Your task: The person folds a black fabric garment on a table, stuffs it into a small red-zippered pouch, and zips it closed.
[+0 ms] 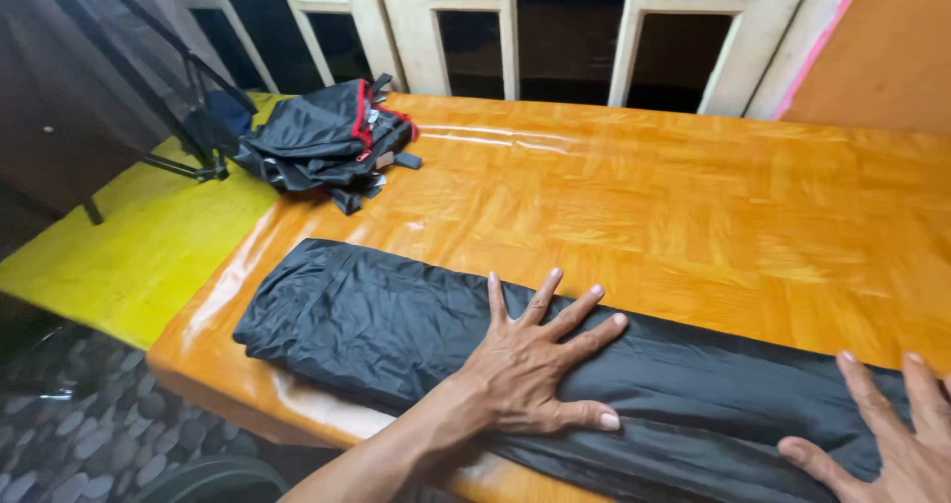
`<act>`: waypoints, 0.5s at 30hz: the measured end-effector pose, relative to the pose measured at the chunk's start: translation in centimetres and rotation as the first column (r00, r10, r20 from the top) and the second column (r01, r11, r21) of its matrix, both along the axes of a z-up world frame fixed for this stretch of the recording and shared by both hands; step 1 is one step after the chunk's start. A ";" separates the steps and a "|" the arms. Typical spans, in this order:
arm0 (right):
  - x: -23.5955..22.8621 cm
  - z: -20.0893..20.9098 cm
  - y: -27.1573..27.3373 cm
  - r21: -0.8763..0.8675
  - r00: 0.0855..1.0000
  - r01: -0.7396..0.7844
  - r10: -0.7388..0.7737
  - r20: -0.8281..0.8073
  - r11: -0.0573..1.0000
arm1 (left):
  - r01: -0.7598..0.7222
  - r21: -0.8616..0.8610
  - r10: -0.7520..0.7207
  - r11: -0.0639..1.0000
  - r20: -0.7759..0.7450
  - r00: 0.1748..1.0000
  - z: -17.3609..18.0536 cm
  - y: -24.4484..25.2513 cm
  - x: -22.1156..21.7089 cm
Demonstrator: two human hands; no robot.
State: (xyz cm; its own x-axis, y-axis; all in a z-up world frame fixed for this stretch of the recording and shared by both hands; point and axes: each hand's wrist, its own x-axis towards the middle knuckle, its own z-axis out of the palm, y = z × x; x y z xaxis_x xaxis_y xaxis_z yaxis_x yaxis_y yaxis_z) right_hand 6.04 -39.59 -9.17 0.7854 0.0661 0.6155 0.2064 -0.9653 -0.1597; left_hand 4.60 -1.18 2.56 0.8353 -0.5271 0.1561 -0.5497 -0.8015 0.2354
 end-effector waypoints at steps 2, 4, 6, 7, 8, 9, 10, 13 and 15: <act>-0.2 1.0 -0.2 -0.297 0.986 0.057 -0.007 0.168 0.953 | 0.052 -0.010 -0.052 0.999 0.015 0.999 -0.9 0.3 -0.4; 0.0 2.4 -0.1 -0.419 0.832 0.269 -0.429 -0.352 0.867 | 0.158 0.004 -0.158 0.987 0.122 0.980 -1.7 0.5 0.2; -0.6 5.0 0.9 -0.511 0.753 0.240 -0.491 -0.438 0.825 | 0.180 0.005 -0.179 0.984 0.124 0.976 -1.7 0.4 0.3; -0.6 6.4 1.6 -0.583 0.672 0.174 -0.529 -0.519 0.794 | 0.172 0.016 -0.173 0.985 0.123 0.977 -1.7 0.4 0.3; -0.8 7.1 2.2 -0.589 0.667 0.191 -0.544 -0.509 0.786 | 0.188 0.009 -0.187 0.982 0.132 0.973 -1.7 0.4 0.3; -0.9 8.0 2.8 -0.554 0.614 0.184 -0.535 -0.581 0.812 | 0.177 0.016 -0.177 0.984 0.103 0.979 -1.8 0.4 0.4; -1.1 8.8 3.4 -0.516 0.557 0.181 -0.520 -0.648 0.837 | 0.166 0.023 -0.167 0.986 0.075 0.983 -1.8 0.3 0.4; -1.6 7.3 4.4 -0.488 0.903 0.137 -0.311 -0.295 0.862 | 0.175 0.048 -0.180 0.983 0.150 0.972 -2.4 0.3 0.8; -1.8 9.1 10.6 -0.350 0.966 -0.018 -0.073 -0.246 0.937 | 0.077 0.218 -0.177 0.973 0.487 0.856 -4.8 1.5 1.2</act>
